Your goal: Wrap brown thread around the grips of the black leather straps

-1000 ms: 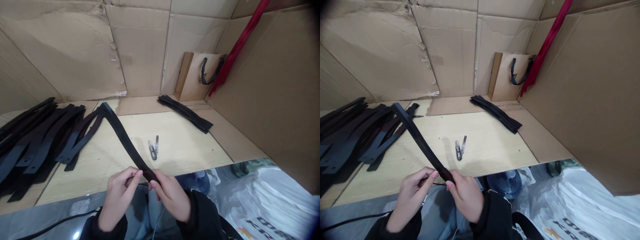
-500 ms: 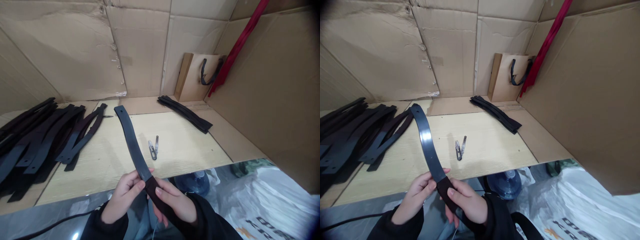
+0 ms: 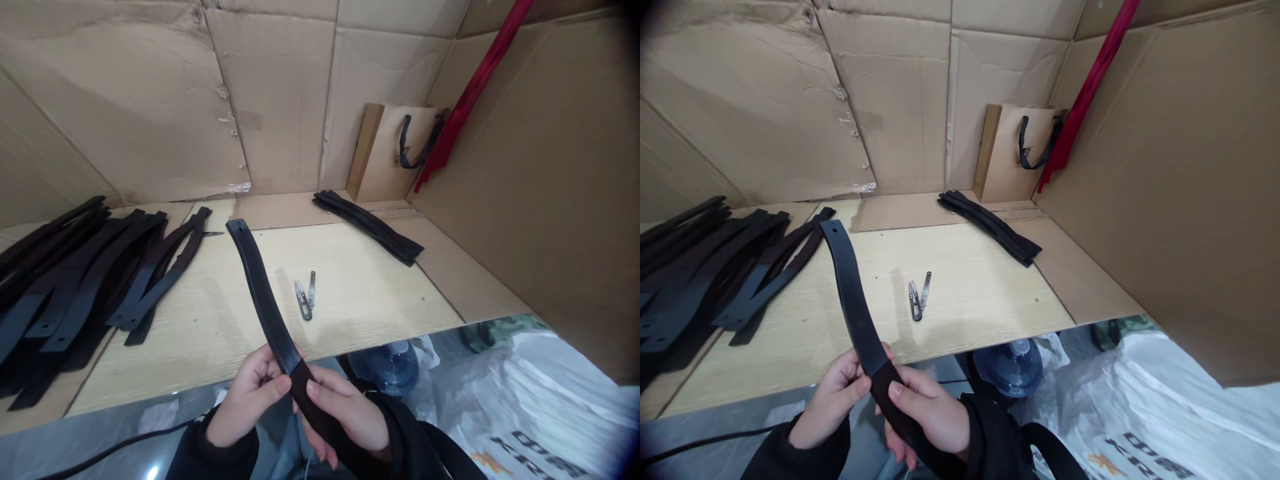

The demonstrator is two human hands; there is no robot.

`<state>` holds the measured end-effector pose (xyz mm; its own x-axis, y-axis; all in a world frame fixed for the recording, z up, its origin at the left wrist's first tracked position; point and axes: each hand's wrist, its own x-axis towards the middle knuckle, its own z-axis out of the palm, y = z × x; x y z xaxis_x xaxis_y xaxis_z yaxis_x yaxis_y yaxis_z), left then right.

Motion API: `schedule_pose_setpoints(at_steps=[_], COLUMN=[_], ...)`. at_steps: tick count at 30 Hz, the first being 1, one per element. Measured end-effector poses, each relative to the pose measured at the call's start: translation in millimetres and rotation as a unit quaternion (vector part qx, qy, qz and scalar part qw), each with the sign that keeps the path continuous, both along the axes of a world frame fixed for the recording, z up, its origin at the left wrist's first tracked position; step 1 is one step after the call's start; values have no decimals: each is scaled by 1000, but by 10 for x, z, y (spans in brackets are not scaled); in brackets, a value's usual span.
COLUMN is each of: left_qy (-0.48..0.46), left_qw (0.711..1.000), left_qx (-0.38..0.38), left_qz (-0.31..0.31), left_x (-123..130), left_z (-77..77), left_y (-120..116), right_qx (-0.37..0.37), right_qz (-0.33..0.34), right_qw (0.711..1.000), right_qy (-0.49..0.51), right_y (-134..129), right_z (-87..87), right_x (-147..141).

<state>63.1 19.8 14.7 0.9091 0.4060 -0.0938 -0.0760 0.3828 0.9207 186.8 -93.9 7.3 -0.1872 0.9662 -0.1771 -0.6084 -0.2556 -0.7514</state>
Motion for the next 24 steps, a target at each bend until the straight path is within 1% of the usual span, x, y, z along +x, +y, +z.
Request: schedule_pose_setpoints(at_steps=[4, 8, 11, 13, 15, 16, 17, 18, 20, 21, 22, 23, 24], left_qy=[-12, -20, 12, 26, 21, 18, 4, 16, 34, 40, 45, 52, 67], left_qw=[1000, 999, 999, 998, 998, 998, 998, 998, 995, 994, 995, 997, 997], left_qx=[-15, -16, 7, 35, 49, 50, 44, 56, 97, 100, 89, 64, 28], left_qz=[-19, -48, -41, -35, -35, -40, -41, -33, -2, 2, -1, -7, 19], left_x=[-11, -15, 0, 8, 7, 3, -2, -6, -6, 0, 10, 21, 32], left_z=[-17, 37, 62, 50, 22, 9, 1, 2, 31, 61, 98, 139, 180], left_y=[0, -2, -38, -82, -128, -145, -157, -164, -174, -182, -196, -215, -239], right_qx=[11, 5, 1, 19, 44, 49, 45, 35, 5, -4, -8, -4, -5], right_qz=[-1, 9, 14, 9, -10, -32, -63, -94, -126, -116, -94, -89, -92], right_qw=[1000, 1000, 1000, 1000, 999, 998, 994, 986, 956, 941, 934, 929, 926], right_qy=[-11, -5, 6, 11, 0, -27, -72, -133, -266, -317, -344, -359, -366], right_y=[-1, 5, -7, -42, -106, -149, -197, -249, -350, -395, -434, -468, -497], right_z=[17, -3, -65, -116, -160, -180, -203, -233, -333, -410, -504, -612, -727], right_x=[-7, -28, -57, -56, -21, 12, 52, 94, 166, 185, 191, 186, 173])
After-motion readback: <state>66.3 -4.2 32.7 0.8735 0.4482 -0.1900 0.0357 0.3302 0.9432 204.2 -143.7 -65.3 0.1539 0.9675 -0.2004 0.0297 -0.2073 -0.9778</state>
